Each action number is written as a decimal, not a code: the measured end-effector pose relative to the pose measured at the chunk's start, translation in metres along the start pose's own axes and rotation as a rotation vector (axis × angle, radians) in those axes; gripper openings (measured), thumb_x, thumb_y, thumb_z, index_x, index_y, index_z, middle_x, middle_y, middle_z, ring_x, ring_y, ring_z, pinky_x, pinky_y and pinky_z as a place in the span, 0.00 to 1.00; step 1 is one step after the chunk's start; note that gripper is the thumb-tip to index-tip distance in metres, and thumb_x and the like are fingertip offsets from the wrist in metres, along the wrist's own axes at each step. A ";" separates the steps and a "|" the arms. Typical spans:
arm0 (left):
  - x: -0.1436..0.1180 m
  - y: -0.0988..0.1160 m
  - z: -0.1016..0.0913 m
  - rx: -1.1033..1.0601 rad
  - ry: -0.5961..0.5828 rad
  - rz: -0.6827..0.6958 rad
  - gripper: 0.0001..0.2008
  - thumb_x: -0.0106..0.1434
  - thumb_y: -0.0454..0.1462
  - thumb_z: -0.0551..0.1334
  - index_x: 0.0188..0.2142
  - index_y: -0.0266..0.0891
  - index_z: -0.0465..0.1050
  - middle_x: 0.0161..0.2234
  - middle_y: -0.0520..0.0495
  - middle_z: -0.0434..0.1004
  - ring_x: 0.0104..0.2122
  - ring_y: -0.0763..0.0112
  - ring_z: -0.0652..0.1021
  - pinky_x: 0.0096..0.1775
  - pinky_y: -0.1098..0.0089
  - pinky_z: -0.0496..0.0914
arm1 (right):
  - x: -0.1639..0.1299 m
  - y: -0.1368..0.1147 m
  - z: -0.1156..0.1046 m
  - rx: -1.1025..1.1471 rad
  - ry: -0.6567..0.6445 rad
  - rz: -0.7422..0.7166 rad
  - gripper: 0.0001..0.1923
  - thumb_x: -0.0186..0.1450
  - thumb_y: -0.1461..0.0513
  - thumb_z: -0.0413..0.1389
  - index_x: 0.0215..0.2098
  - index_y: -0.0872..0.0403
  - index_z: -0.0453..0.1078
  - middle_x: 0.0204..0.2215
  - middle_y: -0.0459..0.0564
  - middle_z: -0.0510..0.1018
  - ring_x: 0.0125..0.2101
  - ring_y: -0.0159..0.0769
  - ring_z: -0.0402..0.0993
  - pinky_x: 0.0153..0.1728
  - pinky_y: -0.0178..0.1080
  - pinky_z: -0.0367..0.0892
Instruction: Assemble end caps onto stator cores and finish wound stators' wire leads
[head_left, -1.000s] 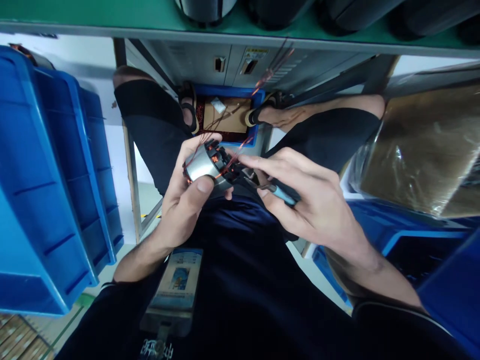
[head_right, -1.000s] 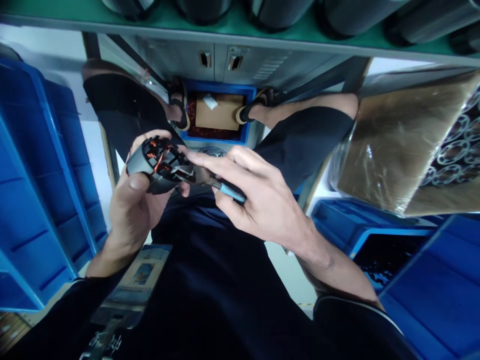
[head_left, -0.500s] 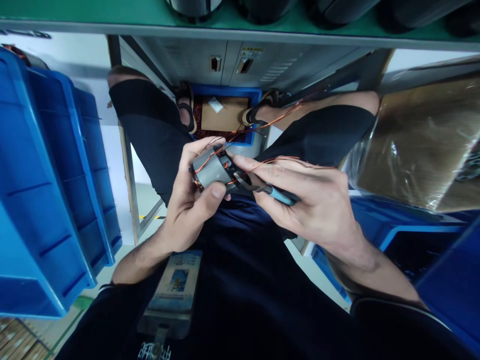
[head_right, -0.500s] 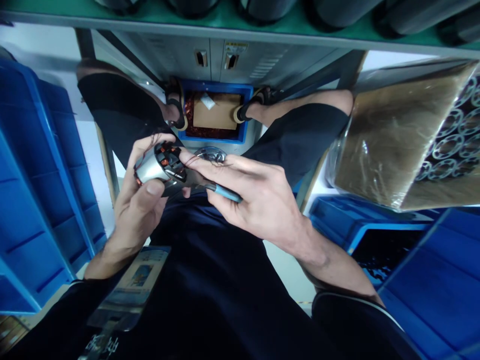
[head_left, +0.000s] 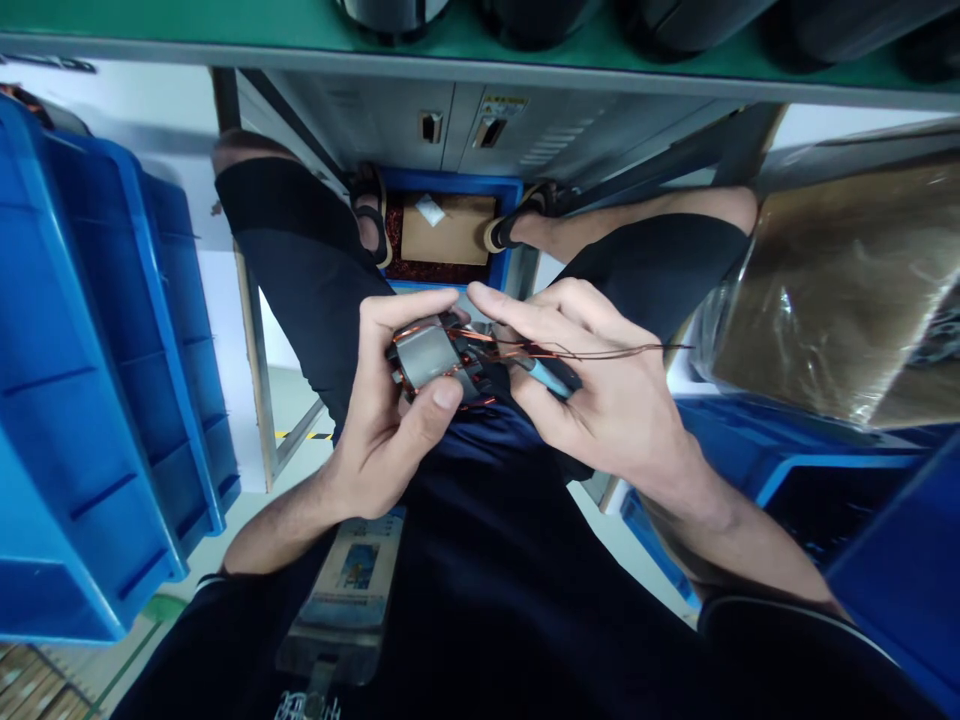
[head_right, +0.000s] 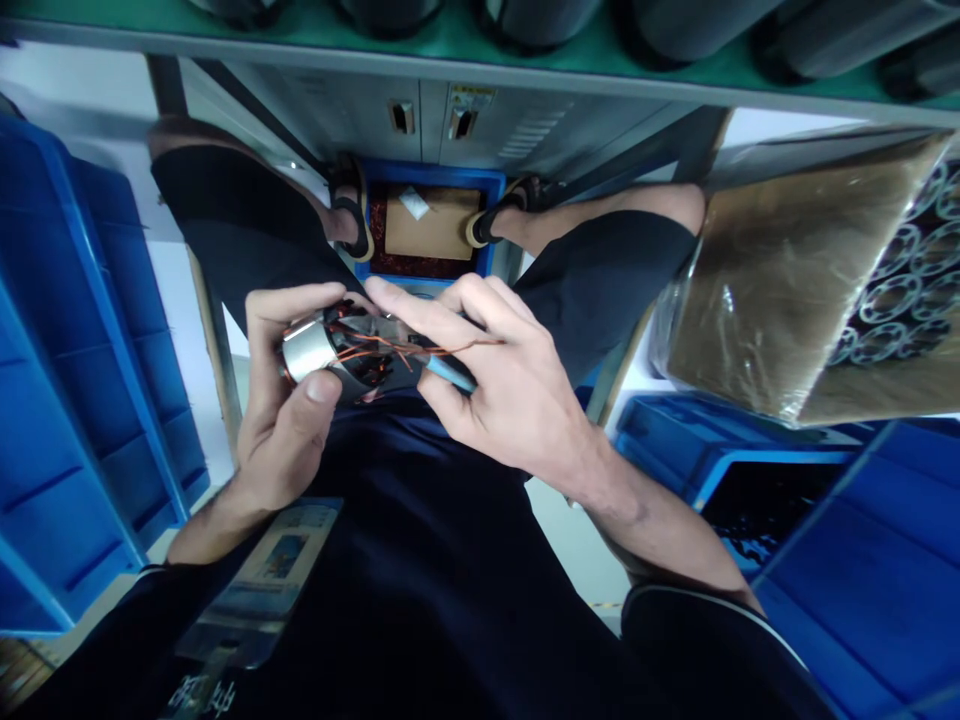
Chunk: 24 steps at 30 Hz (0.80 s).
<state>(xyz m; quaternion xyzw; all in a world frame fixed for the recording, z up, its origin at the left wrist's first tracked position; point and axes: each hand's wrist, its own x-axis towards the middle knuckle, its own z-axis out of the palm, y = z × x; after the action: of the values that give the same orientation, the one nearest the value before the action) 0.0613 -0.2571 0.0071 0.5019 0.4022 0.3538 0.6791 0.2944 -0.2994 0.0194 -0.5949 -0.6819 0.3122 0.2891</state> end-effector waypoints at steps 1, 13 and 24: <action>0.001 0.000 -0.002 0.025 -0.026 0.043 0.28 0.76 0.54 0.75 0.70 0.54 0.79 0.60 0.42 0.82 0.54 0.51 0.86 0.54 0.53 0.87 | 0.000 -0.002 -0.001 -0.007 0.007 -0.002 0.31 0.77 0.68 0.59 0.77 0.50 0.77 0.45 0.52 0.82 0.45 0.43 0.82 0.55 0.49 0.84; 0.005 -0.007 0.013 -0.242 0.018 -0.036 0.13 0.86 0.51 0.61 0.53 0.48 0.79 0.56 0.43 0.81 0.55 0.58 0.85 0.59 0.55 0.86 | -0.005 -0.001 0.008 0.275 -0.001 -0.047 0.30 0.75 0.72 0.61 0.71 0.46 0.82 0.69 0.49 0.87 0.62 0.48 0.91 0.68 0.51 0.87; 0.006 0.009 0.026 -0.371 0.133 -0.209 0.09 0.78 0.47 0.73 0.48 0.48 0.79 0.52 0.48 0.86 0.50 0.63 0.87 0.54 0.62 0.88 | -0.008 -0.007 0.002 0.025 0.031 -0.013 0.33 0.75 0.73 0.61 0.72 0.42 0.82 0.61 0.45 0.92 0.44 0.42 0.92 0.54 0.48 0.92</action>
<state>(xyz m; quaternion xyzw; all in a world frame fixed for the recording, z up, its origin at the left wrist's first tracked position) 0.0865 -0.2602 0.0191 0.2997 0.4239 0.3815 0.7648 0.2892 -0.3082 0.0235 -0.5914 -0.6773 0.3096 0.3093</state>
